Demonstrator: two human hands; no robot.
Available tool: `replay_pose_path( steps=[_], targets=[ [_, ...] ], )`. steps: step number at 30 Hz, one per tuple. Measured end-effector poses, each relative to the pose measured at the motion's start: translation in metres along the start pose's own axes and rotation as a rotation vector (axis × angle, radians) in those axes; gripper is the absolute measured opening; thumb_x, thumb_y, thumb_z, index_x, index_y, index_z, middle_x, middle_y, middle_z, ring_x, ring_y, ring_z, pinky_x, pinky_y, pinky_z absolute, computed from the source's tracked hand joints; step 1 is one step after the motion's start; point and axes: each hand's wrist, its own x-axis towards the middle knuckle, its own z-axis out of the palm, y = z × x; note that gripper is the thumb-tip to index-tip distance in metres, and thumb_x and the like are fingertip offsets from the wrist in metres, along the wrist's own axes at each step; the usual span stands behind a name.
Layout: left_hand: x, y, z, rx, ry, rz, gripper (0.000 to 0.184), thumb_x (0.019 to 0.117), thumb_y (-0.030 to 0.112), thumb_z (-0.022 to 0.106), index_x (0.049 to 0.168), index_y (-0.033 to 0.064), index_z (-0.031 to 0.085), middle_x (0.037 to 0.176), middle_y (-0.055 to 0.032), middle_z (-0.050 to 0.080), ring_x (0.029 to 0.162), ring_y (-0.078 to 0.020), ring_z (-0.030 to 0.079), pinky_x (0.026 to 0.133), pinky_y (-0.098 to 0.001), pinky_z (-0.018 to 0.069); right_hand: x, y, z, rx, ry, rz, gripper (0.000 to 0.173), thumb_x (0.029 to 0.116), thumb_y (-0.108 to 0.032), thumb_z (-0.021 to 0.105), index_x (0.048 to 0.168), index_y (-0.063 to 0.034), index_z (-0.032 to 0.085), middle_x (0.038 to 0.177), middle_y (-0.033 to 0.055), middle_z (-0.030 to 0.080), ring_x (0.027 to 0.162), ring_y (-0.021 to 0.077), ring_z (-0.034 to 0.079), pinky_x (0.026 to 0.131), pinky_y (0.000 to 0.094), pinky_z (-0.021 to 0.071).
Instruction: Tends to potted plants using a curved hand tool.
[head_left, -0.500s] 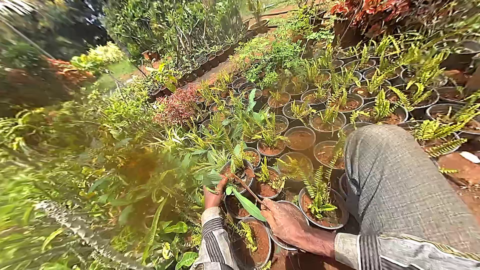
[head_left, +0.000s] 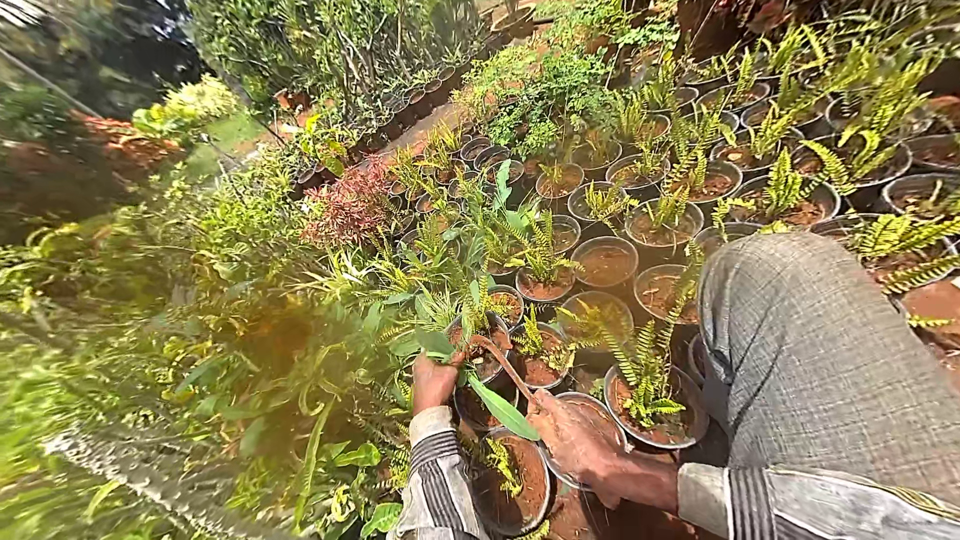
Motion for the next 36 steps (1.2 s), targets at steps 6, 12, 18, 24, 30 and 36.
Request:
replay_pose_path(
  steps=[6, 12, 18, 24, 30, 36],
  targets=[
    [-0.002, 0.022, 0.013, 0.349, -0.089, -0.033, 0.037, 0.0895, 0.029, 0.075, 0.119, 0.0076, 0.071, 0.119, -0.0216, 0.07, 0.116, -0.0398, 0.065, 0.098, -0.0633, 0.0494, 0.001, 0.002, -0.001, 0.064, -0.005, 0.013, 0.039, 0.1103, -0.032, 0.043, 0.142, -0.0096, 0.051, 0.123, 0.0201, 0.066, 0.117, 0.0346, 0.064, 0.1, 0.0549, 0.0495],
    [-0.003, 0.016, 0.013, 0.221, 0.031, -0.058, 0.031, 0.0882, 0.027, 0.077, 0.11, 0.005, 0.074, 0.112, -0.022, 0.072, 0.113, -0.0396, 0.066, 0.098, -0.0623, 0.0492, 0.003, 0.002, -0.003, 0.106, -0.008, 0.028, 0.04, 0.1105, -0.032, 0.044, 0.143, -0.0094, 0.05, 0.126, 0.0209, 0.065, 0.119, 0.0352, 0.064, 0.102, 0.0553, 0.0489],
    [0.008, -0.026, 0.005, -0.112, -0.054, 0.185, 0.045, 0.0828, 0.009, 0.083, 0.122, -0.0051, 0.065, 0.118, -0.0204, 0.07, 0.115, -0.0275, 0.066, 0.106, -0.044, 0.0503, 0.004, 0.001, -0.005, 0.123, -0.011, 0.007, 0.038, 0.1102, -0.03, 0.045, 0.14, -0.0072, 0.052, 0.12, 0.0211, 0.065, 0.114, 0.0347, 0.064, 0.099, 0.0544, 0.0497],
    [0.004, -0.016, 0.003, -0.437, -0.012, 0.016, 0.025, 0.088, -0.003, 0.074, 0.111, -0.004, 0.064, 0.096, -0.0159, 0.069, 0.08, -0.0207, 0.065, 0.073, -0.0377, 0.0553, 0.007, 0.004, -0.006, 0.175, -0.012, -0.009, 0.037, 0.1096, -0.028, 0.046, 0.139, -0.0056, 0.052, 0.119, 0.0206, 0.064, 0.111, 0.0329, 0.064, 0.097, 0.0516, 0.0499],
    [0.006, -0.028, -0.016, -0.206, -0.207, 0.262, 0.023, 0.0899, -0.002, 0.07, 0.112, -0.0058, 0.068, 0.108, -0.0155, 0.072, 0.102, -0.0206, 0.068, 0.096, -0.0391, 0.0543, 0.008, 0.005, -0.007, 0.175, -0.018, -0.018, 0.035, 0.1094, -0.028, 0.046, 0.136, -0.0062, 0.053, 0.115, 0.0202, 0.064, 0.107, 0.0329, 0.065, 0.094, 0.0522, 0.0506],
    [-0.001, 0.003, -0.035, 0.354, -0.492, 0.351, 0.049, 0.0855, 0.016, 0.073, 0.13, -0.0028, 0.063, 0.135, -0.0206, 0.062, 0.131, -0.0304, 0.055, 0.115, -0.0469, 0.0404, 0.008, 0.004, -0.009, 0.21, -0.035, -0.015, 0.035, 0.1096, -0.028, 0.046, 0.136, -0.0053, 0.052, 0.116, 0.0209, 0.064, 0.107, 0.0334, 0.065, 0.094, 0.0523, 0.0506]
  ],
)
